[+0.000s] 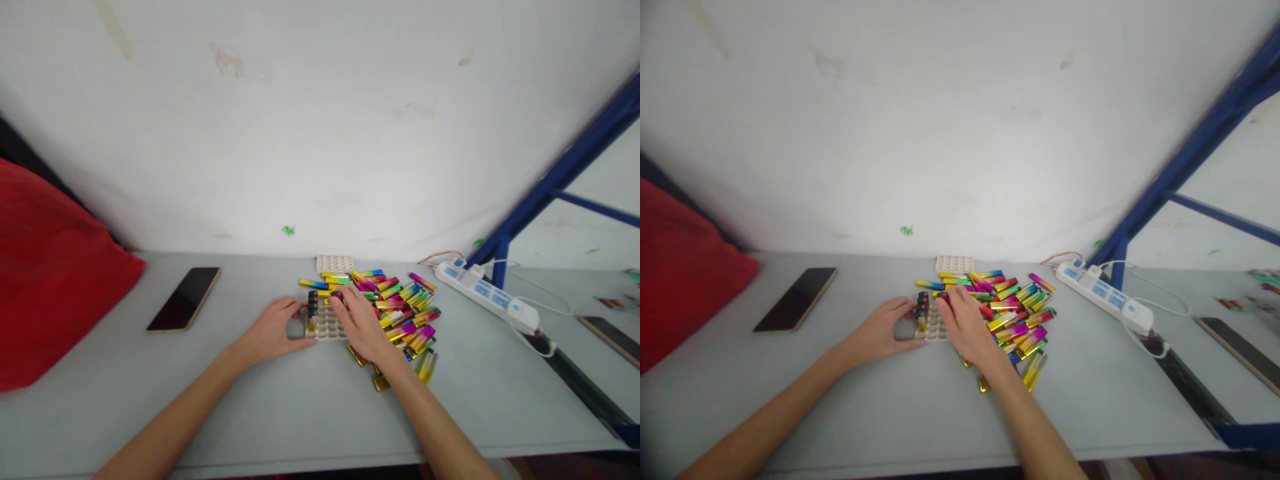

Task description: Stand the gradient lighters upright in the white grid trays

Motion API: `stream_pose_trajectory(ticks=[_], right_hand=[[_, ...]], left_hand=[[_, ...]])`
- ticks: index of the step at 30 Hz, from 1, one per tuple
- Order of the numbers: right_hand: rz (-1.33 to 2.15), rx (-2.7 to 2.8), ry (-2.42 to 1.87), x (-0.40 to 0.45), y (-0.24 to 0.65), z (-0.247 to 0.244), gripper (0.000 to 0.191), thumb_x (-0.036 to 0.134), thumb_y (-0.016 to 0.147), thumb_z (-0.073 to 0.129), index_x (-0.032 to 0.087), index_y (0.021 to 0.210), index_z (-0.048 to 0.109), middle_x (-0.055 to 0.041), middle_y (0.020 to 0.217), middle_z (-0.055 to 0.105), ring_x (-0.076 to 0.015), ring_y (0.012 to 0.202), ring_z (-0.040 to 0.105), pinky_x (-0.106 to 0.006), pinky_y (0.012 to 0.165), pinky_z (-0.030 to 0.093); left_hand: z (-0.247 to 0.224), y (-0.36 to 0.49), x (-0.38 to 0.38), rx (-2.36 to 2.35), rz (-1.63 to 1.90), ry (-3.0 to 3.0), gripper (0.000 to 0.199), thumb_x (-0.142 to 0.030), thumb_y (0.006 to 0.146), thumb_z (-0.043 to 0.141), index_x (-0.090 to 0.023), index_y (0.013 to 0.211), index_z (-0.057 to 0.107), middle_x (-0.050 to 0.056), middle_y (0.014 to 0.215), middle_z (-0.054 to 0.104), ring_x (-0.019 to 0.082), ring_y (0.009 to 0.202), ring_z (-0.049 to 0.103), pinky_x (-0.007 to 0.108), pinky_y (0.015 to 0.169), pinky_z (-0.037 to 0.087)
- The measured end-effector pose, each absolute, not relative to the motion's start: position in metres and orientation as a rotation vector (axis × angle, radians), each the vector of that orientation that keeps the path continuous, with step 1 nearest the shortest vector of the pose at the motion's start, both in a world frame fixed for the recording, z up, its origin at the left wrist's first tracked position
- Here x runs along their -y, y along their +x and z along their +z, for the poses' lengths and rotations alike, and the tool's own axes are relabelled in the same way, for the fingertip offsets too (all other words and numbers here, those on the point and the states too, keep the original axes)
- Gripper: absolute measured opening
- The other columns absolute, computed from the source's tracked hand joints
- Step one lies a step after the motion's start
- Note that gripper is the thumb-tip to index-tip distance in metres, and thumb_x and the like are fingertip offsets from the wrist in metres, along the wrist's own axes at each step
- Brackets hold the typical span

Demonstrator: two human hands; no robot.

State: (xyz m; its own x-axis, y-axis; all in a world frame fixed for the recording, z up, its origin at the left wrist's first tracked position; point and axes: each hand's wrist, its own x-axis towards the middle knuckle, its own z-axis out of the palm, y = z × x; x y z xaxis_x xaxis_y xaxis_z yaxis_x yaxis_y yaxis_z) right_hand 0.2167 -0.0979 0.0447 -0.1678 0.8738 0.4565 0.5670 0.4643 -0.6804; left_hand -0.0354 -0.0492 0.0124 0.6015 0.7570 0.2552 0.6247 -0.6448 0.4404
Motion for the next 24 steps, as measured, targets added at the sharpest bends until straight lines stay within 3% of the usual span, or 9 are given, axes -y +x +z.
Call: stream_pose_trajectory(ticks=[6,16,24], right_hand=[[0.583,2.062,-1.15,0.101,0.216,0.044,0.046,0.053,0.122,0.046,0.026,0.086,0.054,-0.0006,0.079,0.066,-0.0205,0.075,0.063,-0.032,0.073,0.044],[0.494,2.27,-1.114,0.104,0.213,0.046,0.022,0.039,0.118,0.063,0.022,0.106,0.072,-0.0084,0.107,0.081,-0.0258,0.099,0.076,-0.035,0.087,0.058],[0.351,2.362,-1.197,0.101,0.207,0.04,0.024,0.044,0.116,0.066,0.022,0.107,0.071,-0.0089,0.104,0.082,-0.0269,0.095,0.077,-0.034,0.08,0.058]], left_hand=[[0.012,-0.034,0.049,-1.134,0.592,2.527,0.049,-0.059,0.084,0.091,-0.022,0.112,0.074,0.007,0.107,0.075,0.032,0.104,0.073,0.044,0.1,0.058],[0.011,-0.035,0.048,-1.102,0.6,2.514,0.05,-0.066,0.087,0.087,-0.023,0.11,0.074,0.008,0.106,0.075,0.031,0.102,0.072,0.043,0.096,0.057],[0.013,-0.036,0.045,-1.087,0.58,2.515,0.044,-0.063,0.087,0.085,-0.023,0.099,0.072,0.007,0.103,0.076,0.031,0.099,0.072,0.042,0.093,0.056]])
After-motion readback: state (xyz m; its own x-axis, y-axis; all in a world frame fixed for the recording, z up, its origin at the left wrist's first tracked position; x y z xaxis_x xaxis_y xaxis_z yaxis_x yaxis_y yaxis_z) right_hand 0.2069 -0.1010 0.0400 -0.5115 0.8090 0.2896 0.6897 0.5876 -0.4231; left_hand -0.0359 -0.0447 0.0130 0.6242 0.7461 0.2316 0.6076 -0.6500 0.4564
